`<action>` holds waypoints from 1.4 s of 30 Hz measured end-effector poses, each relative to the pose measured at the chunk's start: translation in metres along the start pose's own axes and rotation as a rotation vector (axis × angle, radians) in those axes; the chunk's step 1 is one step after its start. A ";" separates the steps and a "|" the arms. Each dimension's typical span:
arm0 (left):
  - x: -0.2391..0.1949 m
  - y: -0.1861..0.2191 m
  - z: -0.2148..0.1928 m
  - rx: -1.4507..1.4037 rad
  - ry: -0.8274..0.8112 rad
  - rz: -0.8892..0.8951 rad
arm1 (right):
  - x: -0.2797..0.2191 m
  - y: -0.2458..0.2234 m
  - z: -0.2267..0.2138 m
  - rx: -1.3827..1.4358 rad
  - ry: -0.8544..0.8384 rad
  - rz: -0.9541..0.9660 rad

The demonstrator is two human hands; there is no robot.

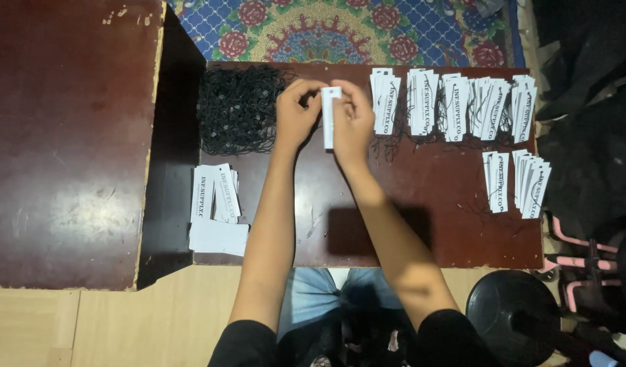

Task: The person sits on the floor and repeatedly picks up small white tags and black cords, threading the cords through the tags and placing them in a pile. The process is repetitive and involves handling many identical items.

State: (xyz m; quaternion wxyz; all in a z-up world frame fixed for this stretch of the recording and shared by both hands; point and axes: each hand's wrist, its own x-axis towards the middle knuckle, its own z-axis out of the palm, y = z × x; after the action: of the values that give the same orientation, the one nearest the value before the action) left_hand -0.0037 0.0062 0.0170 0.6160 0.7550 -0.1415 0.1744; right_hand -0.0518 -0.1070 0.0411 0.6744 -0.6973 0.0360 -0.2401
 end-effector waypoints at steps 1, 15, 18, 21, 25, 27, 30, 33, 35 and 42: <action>-0.001 -0.001 0.002 -0.002 -0.001 0.001 | -0.001 0.002 -0.003 -0.001 0.001 -0.001; -0.003 -0.001 0.004 -0.030 -0.042 0.066 | 0.010 0.045 -0.010 0.136 -0.017 -0.006; -0.004 0.001 0.004 -0.031 -0.040 0.070 | 0.006 0.040 -0.008 0.094 -0.009 0.014; -0.006 0.006 0.007 -0.019 -0.017 0.073 | 0.004 0.037 -0.007 0.062 0.006 0.040; -0.006 0.010 0.008 0.004 0.017 0.086 | 0.005 0.038 -0.004 0.045 0.014 0.029; -0.005 0.011 0.008 0.007 0.037 0.087 | 0.005 0.037 -0.003 0.041 0.004 0.028; -0.007 0.014 0.010 0.028 0.053 0.078 | 0.007 0.044 -0.003 0.042 0.014 0.020; -0.008 0.021 0.013 0.063 0.086 0.104 | 0.007 0.040 -0.001 0.031 0.045 -0.003; -0.008 0.021 0.014 0.077 0.092 0.108 | 0.007 0.043 -0.001 0.022 0.053 -0.014; -0.007 0.017 0.013 0.094 0.111 0.117 | 0.007 0.038 0.000 0.004 0.116 -0.050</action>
State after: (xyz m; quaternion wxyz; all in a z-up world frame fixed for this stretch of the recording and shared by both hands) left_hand -0.0164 -0.0103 0.0268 0.5755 0.7628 -0.1424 0.2581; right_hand -0.0356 -0.1130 0.0062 0.6665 -0.6815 0.0569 -0.2969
